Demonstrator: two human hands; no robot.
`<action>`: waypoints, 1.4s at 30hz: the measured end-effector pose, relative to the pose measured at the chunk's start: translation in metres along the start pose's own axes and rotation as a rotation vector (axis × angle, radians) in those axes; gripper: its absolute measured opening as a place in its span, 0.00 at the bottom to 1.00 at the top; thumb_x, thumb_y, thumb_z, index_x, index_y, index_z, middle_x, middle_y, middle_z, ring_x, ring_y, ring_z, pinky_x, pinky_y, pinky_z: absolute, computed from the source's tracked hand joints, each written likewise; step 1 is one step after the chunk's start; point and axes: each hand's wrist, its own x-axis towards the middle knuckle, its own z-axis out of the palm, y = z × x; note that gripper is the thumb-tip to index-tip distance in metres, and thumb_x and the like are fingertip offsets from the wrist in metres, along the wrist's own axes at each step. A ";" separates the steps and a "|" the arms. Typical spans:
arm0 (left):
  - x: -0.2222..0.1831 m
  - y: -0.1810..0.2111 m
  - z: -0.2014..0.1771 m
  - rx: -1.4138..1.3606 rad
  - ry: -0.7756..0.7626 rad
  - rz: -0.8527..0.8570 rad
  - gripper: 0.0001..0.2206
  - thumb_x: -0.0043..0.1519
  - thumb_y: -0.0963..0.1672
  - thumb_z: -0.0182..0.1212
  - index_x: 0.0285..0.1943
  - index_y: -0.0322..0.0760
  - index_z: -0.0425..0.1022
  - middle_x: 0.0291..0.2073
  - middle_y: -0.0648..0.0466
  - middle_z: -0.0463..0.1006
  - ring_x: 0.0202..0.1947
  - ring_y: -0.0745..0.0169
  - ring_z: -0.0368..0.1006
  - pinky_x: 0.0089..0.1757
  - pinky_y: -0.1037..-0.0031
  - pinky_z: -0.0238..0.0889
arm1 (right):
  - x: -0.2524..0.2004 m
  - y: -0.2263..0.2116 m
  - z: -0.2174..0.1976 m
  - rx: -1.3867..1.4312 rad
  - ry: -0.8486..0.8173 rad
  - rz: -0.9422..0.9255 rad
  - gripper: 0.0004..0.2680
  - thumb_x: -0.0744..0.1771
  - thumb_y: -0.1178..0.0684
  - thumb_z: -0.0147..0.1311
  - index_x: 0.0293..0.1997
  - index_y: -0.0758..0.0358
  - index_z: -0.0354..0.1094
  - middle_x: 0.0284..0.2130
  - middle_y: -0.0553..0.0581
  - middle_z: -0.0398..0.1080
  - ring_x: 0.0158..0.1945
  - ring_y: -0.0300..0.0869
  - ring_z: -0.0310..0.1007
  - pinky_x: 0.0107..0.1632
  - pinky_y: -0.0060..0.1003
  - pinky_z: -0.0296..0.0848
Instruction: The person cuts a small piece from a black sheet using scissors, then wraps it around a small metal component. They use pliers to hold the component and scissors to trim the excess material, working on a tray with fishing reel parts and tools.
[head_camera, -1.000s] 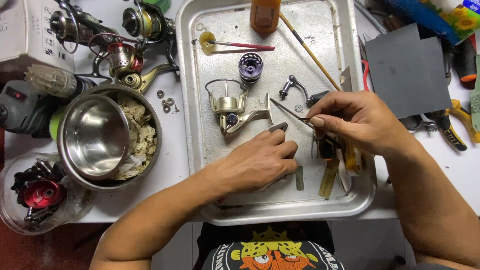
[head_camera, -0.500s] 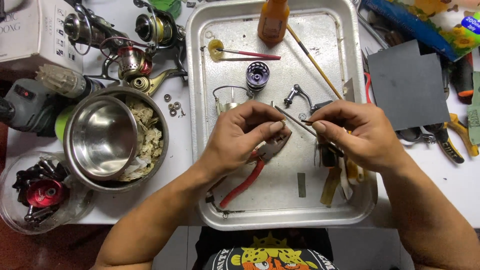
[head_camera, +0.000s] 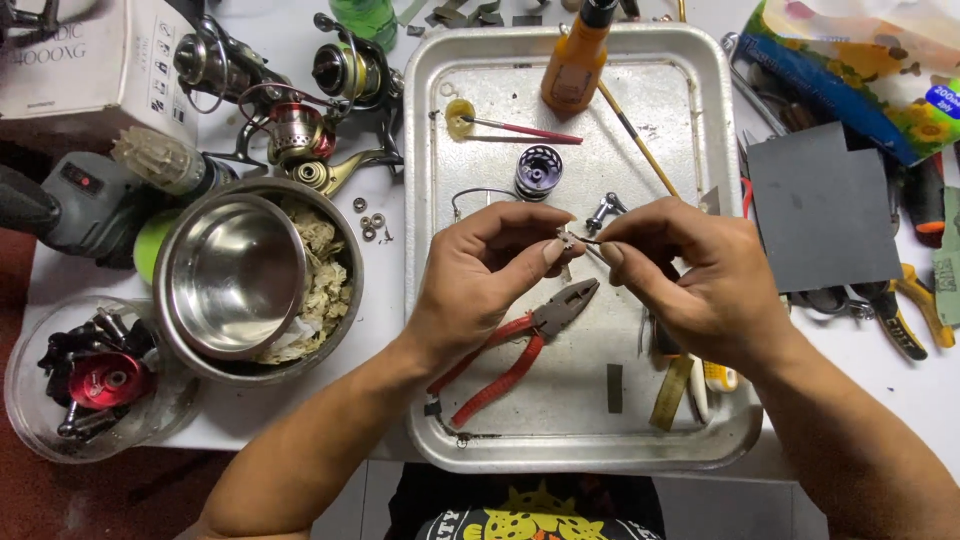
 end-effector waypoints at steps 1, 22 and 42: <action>0.000 0.002 0.000 0.004 0.001 0.004 0.07 0.58 0.38 0.56 0.44 0.31 0.71 0.36 0.47 0.78 0.40 0.61 0.75 0.44 0.77 0.72 | 0.000 0.000 0.001 0.051 0.010 0.068 0.04 0.63 0.55 0.52 0.34 0.65 0.69 0.24 0.53 0.72 0.23 0.34 0.68 0.27 0.25 0.66; 0.001 0.001 -0.003 0.359 -0.104 0.139 0.05 0.56 0.39 0.58 0.40 0.34 0.72 0.34 0.51 0.77 0.33 0.66 0.74 0.36 0.83 0.71 | 0.006 0.008 0.004 -0.119 0.055 -0.615 0.03 0.62 0.66 0.52 0.36 0.70 0.66 0.30 0.63 0.72 0.31 0.47 0.75 0.35 0.37 0.74; -0.003 -0.007 -0.005 0.599 -0.124 0.426 0.07 0.55 0.36 0.58 0.42 0.32 0.71 0.34 0.48 0.77 0.34 0.61 0.75 0.40 0.77 0.72 | -0.002 0.006 0.006 -0.095 0.010 -0.273 0.04 0.61 0.59 0.56 0.35 0.66 0.69 0.27 0.56 0.73 0.21 0.36 0.68 0.25 0.26 0.68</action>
